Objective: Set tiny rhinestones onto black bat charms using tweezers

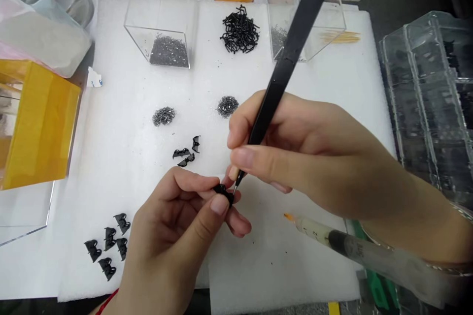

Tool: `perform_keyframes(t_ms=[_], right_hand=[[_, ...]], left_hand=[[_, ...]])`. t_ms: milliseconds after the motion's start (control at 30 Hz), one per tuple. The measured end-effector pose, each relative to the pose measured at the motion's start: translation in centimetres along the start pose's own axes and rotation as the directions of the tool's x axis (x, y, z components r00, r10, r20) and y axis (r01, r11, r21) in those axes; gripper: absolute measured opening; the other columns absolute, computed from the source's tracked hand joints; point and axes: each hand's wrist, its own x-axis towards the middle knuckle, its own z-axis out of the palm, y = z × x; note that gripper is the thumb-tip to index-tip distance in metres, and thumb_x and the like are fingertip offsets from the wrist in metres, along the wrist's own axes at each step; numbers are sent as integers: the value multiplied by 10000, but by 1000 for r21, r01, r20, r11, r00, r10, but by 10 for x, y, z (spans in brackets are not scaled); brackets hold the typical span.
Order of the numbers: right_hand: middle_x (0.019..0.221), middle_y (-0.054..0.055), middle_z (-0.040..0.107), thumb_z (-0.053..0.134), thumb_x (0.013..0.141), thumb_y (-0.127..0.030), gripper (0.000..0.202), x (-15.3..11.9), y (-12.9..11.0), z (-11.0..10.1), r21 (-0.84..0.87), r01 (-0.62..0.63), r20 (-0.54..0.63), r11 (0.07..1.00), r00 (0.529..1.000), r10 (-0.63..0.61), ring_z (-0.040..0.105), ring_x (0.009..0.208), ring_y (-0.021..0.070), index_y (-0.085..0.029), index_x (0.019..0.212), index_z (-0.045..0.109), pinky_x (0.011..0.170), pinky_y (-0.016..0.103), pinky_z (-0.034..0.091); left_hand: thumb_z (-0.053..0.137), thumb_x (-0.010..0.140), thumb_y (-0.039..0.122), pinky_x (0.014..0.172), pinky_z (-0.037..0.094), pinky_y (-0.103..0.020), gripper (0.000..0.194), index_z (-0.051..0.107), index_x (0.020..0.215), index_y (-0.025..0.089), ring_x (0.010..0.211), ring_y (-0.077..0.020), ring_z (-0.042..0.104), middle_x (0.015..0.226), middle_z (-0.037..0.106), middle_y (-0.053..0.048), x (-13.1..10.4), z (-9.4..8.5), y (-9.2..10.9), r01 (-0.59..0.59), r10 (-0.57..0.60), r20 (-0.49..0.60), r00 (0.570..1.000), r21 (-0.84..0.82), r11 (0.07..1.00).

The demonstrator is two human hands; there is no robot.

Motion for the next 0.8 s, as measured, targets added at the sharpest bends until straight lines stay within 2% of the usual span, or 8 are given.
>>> perform_keyframes(t_ms=[133, 367, 567, 800], right_hand=[[620, -92, 584, 595, 875, -129, 72, 0, 0, 0, -8, 23, 15, 1000, 1000, -23, 558, 439, 7, -193, 841, 593, 402, 57, 475], [654, -91, 586, 586, 884, -122, 74, 0, 1, -2, 42, 38, 51, 998, 998, -40, 545, 458, -5, -185, 846, 581, 440, 53, 497], [611, -101, 579, 578, 862, -66, 101, 1, 0, -1, 145, -13, 49, 989, 999, 5, 547, 465, -13, -164, 839, 588, 461, 36, 487], [574, -112, 560, 571, 858, -71, 111, 3, 1, -1, 222, -69, 52, 973, 997, 58, 537, 478, -6, -174, 827, 602, 492, 72, 483]], left_hand=[[766, 750, 186, 618, 563, -186, 136, 640, 792, 217, 593, -115, 678, 704, 735, 8, 0, -2, -1, -25, 25, 13, 1000, 23, 999], [658, 857, 177, 709, 548, -191, 76, 621, 846, 242, 646, -105, 675, 642, 725, 12, 1, -9, -2, -46, 36, 113, 993, 88, 995], [629, 873, 144, 721, 550, -194, 103, 619, 845, 242, 646, -96, 678, 665, 735, 21, 2, -9, -2, -25, 20, 123, 992, 37, 999], [617, 883, 129, 740, 564, -196, 119, 619, 880, 248, 676, -88, 694, 735, 750, 31, 3, -12, -4, -67, 60, 177, 982, 34, 997]])
